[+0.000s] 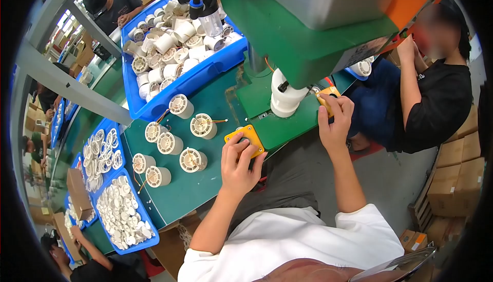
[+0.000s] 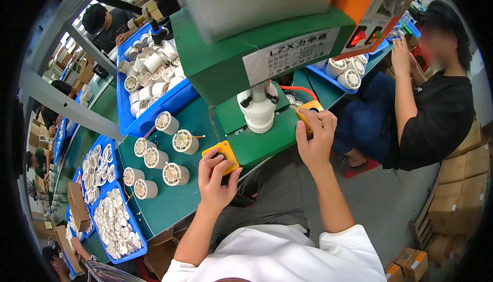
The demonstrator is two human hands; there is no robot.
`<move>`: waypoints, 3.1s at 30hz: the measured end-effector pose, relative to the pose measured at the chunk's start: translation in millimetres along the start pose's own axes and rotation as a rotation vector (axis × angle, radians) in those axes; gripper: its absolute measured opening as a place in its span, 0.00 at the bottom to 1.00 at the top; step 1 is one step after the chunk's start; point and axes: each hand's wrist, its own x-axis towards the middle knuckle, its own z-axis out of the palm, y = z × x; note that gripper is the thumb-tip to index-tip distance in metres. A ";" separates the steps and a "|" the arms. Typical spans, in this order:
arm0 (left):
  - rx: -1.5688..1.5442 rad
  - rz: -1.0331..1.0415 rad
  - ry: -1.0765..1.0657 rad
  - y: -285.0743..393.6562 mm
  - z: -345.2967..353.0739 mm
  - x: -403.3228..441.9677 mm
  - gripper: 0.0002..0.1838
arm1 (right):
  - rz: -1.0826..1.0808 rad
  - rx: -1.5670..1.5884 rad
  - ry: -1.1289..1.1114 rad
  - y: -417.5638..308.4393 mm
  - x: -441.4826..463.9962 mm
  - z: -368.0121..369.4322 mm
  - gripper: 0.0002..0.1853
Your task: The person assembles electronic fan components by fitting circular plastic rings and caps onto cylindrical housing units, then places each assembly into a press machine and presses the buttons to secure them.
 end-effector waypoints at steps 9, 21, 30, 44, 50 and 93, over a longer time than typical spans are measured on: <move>-0.107 -0.024 0.012 7.6 -5.9 4.2 0.22 | 0.058 0.031 0.074 -8.3 0.8 -2.8 0.14; -0.346 -0.206 -0.106 45.6 25.0 73.7 0.42 | 0.243 0.602 -0.204 -54.4 35.6 25.2 0.33; -0.242 -0.008 -0.075 55.7 -15.8 45.7 0.33 | 0.144 0.647 -0.013 -43.4 38.9 -3.0 0.33; 0.236 -0.396 0.210 -17.1 -104.9 -52.7 0.26 | 0.419 -0.119 -0.008 243.9 178.3 7.4 0.15; 0.091 -0.499 0.116 -17.7 -103.8 -36.4 0.37 | 0.304 -0.304 0.114 219.0 162.2 -10.1 0.26; 0.686 -0.853 0.095 -42.0 -284.2 -120.7 0.18 | -0.841 0.418 -1.044 -379.6 39.6 152.4 0.13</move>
